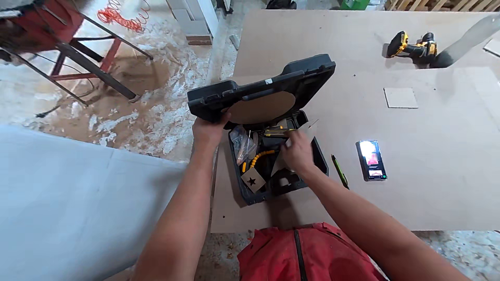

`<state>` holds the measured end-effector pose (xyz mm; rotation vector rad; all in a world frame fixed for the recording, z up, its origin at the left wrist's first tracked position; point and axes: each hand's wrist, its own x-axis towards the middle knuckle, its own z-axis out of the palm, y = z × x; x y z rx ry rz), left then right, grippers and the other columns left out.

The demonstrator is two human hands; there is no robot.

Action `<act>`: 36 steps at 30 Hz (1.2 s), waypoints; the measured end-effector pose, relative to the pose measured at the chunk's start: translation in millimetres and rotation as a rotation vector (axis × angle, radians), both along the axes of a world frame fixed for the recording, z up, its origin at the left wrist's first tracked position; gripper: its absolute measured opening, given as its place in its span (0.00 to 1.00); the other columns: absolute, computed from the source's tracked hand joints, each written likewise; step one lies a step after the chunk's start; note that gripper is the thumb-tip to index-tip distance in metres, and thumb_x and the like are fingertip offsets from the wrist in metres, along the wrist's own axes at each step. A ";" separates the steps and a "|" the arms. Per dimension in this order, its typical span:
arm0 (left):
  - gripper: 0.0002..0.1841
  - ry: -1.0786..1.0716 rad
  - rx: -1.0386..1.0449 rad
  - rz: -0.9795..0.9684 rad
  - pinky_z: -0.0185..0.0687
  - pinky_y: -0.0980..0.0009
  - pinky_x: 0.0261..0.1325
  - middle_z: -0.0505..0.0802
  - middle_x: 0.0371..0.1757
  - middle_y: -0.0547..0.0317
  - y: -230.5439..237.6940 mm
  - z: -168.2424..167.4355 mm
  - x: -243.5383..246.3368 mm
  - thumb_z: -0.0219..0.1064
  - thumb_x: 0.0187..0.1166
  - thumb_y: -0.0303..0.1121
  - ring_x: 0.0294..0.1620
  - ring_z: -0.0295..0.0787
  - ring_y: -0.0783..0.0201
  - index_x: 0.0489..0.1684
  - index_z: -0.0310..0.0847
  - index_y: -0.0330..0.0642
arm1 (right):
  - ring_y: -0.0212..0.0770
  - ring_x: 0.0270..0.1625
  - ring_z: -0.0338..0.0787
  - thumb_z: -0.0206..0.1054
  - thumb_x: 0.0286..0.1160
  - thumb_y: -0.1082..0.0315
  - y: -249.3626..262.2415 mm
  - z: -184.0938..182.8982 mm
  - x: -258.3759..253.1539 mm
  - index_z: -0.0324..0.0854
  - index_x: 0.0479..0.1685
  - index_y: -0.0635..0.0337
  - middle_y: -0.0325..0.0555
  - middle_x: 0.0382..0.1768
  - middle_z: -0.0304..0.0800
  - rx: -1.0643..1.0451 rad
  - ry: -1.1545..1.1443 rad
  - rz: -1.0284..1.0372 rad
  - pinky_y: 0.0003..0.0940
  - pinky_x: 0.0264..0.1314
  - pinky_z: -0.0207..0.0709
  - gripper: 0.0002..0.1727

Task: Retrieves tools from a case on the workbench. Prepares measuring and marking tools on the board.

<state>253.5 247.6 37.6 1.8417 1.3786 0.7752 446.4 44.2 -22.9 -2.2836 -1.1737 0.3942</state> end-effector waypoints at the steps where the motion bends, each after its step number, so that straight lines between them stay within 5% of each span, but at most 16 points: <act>1: 0.31 -0.003 0.002 -0.005 0.81 0.52 0.76 0.93 0.61 0.53 -0.1 -0.8 -0.2 0.83 0.67 0.52 0.66 0.89 0.62 0.65 0.84 0.44 | 0.53 0.60 0.90 0.66 0.78 0.55 17.7 -2.5 -11.7 0.89 0.58 0.51 0.50 0.57 0.91 -0.094 0.082 0.042 0.59 0.61 0.84 0.16; 4: 0.31 -0.028 0.036 -0.036 0.81 0.53 0.76 0.93 0.62 0.54 0.0 -2.7 -1.1 0.82 0.68 0.50 0.67 0.89 0.63 0.67 0.83 0.44 | 0.59 0.53 0.93 0.62 0.82 0.46 69.1 -19.9 -30.8 0.90 0.47 0.57 0.57 0.47 0.93 -0.380 0.448 0.066 0.67 0.53 0.83 0.23; 9: 0.27 -0.078 0.071 -0.075 0.85 0.58 0.74 0.95 0.59 0.59 -1.6 -7.8 -5.7 0.83 0.68 0.45 0.63 0.91 0.68 0.65 0.85 0.45 | 0.56 0.50 0.94 0.66 0.75 0.50 96.7 -25.6 -56.4 0.88 0.37 0.58 0.54 0.44 0.94 -0.491 0.508 -0.066 0.64 0.49 0.85 0.19; 18: 0.29 0.016 0.024 -0.033 0.83 0.53 0.74 0.94 0.59 0.59 2.0 -6.8 -2.0 0.81 0.69 0.52 0.65 0.90 0.65 0.66 0.85 0.49 | 0.45 0.36 0.90 0.74 0.75 0.44 67.9 -53.9 -17.4 0.87 0.38 0.57 0.46 0.32 0.92 -0.070 0.870 -0.112 0.51 0.44 0.83 0.22; 21: 0.28 -0.030 0.009 -0.057 0.81 0.53 0.77 0.93 0.62 0.58 2.1 -4.2 -0.9 0.82 0.70 0.49 0.66 0.89 0.65 0.67 0.84 0.47 | 0.41 0.30 0.86 0.72 0.78 0.47 46.9 -41.6 1.3 0.89 0.39 0.55 0.43 0.30 0.89 0.145 0.854 -0.180 0.45 0.36 0.81 0.19; 25: 0.31 -0.150 0.026 -0.112 0.82 0.58 0.77 0.92 0.65 0.56 -4.3 -6.0 -2.2 0.83 0.69 0.42 0.68 0.89 0.65 0.72 0.80 0.43 | 0.41 0.43 0.91 0.63 0.83 0.57 -19.2 -13.9 47.1 0.86 0.44 0.57 0.45 0.40 0.92 0.316 0.778 -0.318 0.48 0.48 0.86 0.13; 30: 0.34 -0.077 -0.007 -0.048 0.79 0.52 0.79 0.90 0.68 0.51 -7.5 0.7 2.9 0.83 0.69 0.46 0.71 0.87 0.60 0.74 0.78 0.42 | 0.48 0.40 0.89 0.62 0.83 0.54 -84.1 -17.0 71.9 0.87 0.48 0.57 0.49 0.36 0.90 0.202 0.632 -0.609 0.56 0.44 0.81 0.16; 36: 0.32 -0.021 -0.026 -0.029 0.80 0.46 0.75 0.90 0.67 0.48 -9.6 7.3 5.6 0.81 0.71 0.47 0.67 0.89 0.55 0.73 0.79 0.42 | 0.54 0.47 0.93 0.61 0.84 0.54 -49.8 -1.1 33.3 0.85 0.57 0.54 0.52 0.42 0.93 0.017 0.583 -0.457 0.63 0.49 0.85 0.16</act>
